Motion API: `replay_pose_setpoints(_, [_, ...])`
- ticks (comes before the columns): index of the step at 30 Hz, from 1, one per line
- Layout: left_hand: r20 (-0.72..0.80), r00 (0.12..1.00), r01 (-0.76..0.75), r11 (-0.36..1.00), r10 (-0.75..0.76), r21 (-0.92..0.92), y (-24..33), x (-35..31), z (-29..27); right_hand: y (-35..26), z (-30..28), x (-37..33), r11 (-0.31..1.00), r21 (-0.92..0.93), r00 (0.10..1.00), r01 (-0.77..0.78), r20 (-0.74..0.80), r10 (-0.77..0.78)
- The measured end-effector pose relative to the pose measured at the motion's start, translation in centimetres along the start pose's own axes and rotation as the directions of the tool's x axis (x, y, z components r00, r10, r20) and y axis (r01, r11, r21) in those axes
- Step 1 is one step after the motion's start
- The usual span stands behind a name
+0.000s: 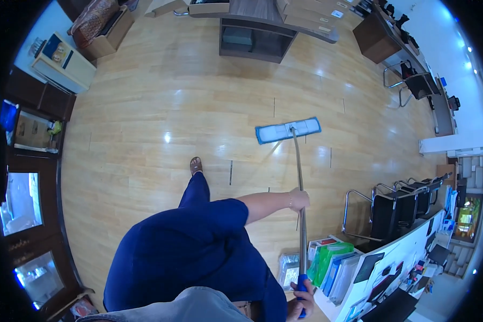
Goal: Mop the wooden floor in an office environment.
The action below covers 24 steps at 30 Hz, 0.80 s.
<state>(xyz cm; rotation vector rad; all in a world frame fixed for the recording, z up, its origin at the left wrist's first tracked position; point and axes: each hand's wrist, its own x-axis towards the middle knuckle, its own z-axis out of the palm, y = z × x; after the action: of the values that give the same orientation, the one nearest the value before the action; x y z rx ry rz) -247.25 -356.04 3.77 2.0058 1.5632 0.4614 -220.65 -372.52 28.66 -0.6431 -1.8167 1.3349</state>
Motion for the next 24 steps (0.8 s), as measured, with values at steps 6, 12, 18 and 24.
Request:
replay_pose_setpoints(6, [-0.266,0.960,0.081,0.996,-0.090,-0.043,-9.8,-4.4,-8.0,-2.6,13.4,11.9,0.980,-0.184,0.967,0.076,0.255,-0.027])
replay_pose_setpoints(12, [-0.479,0.840,0.187,0.965,-0.253,-0.182,-22.3,-10.5,-16.0,-1.9,26.1,21.6,0.980,-0.174,0.981,0.096,0.184,-0.063])
replay_pose_setpoints(18, [-0.602,0.667,0.310,0.898,-0.440,-0.312,-28.2,-24.6,-23.7,-6.1,36.6,28.9,0.953,-0.017,0.831,0.303,0.494,-0.255])
replay_pose_setpoints(24, [-0.811,0.423,0.471,0.863,-0.403,-0.183,-28.4,-43.3,-20.7,-8.3,43.0,25.7,0.898,0.300,0.531,0.321,0.728,-0.433])
